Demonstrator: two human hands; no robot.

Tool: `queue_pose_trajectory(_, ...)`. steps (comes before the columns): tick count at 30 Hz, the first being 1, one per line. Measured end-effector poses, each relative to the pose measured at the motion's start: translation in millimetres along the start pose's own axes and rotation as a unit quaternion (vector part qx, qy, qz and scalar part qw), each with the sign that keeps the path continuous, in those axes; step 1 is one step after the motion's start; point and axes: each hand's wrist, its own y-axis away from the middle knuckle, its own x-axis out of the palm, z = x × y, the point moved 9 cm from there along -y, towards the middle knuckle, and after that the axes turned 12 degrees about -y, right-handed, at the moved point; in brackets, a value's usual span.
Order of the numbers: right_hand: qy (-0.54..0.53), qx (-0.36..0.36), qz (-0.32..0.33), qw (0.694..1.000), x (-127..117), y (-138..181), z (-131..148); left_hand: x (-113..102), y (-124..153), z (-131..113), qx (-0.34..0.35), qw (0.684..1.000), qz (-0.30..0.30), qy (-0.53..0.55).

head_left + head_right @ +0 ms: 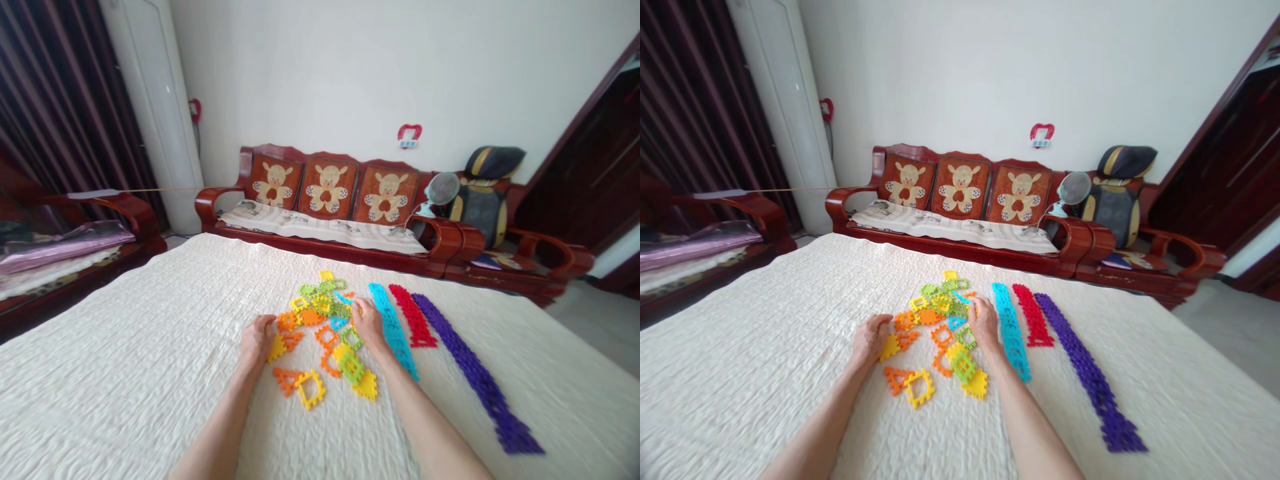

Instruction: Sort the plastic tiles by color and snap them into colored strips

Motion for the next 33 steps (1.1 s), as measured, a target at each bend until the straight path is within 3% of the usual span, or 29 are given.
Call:
queue_pose_trajectory(4, -0.126, 0.125, -0.026, 0.984, -38.4, 43.1, -12.8, -0.3, 0.3, -0.3, 0.006, 1.0, 0.001, -0.012)
queue_pose_trajectory(9, -0.227, 0.261, 0.028, 0.938, -68.2, 123.5, -10.9, -0.7, 0.0, -0.7, 0.014, 1.0, -0.001, -0.011)
queue_pose_trajectory(14, -0.231, 0.316, 0.008, 0.92, -78.4, 159.0, -14.4, -2.2, 0.4, -0.6, 0.001, 1.0, 0.01, -0.025)
queue_pose_trajectory(16, -0.186, 0.301, 0.005, 0.935, -79.8, 158.0, -15.0, -3.7, 0.8, -1.6, -0.001, 0.999, 0.013, -0.029)
queue_pose_trajectory(19, -0.025, 0.249, 0.04, 0.967, -84.6, 152.1, -5.8, -5.2, 1.1, -2.6, 0.0, 0.999, 0.015, -0.029)
queue_pose_trajectory(22, 0.094, 0.2, 0.08, 0.972, -90.2, 147.7, 9.2, -4.4, 0.6, -1.3, -0.002, 0.999, 0.014, -0.033)
queue_pose_trajectory(25, 0.063, 0.102, 0.134, 0.984, -84.1, 138.2, 32.2, -2.7, 0.0, 0.3, -0.004, 0.999, 0.016, -0.038)
queue_pose_trajectory(28, 0.0, -0.003, 0.237, 0.971, -64.7, 132.2, 48.6, -2.4, 0.1, -0.2, -0.001, 0.999, 0.015, -0.037)
queue_pose_trajectory(33, -0.022, -0.002, 0.339, 0.94, -42.0, 130.6, 32.7, -3.9, 0.4, -1.4, 0.001, 0.999, 0.006, -0.036)
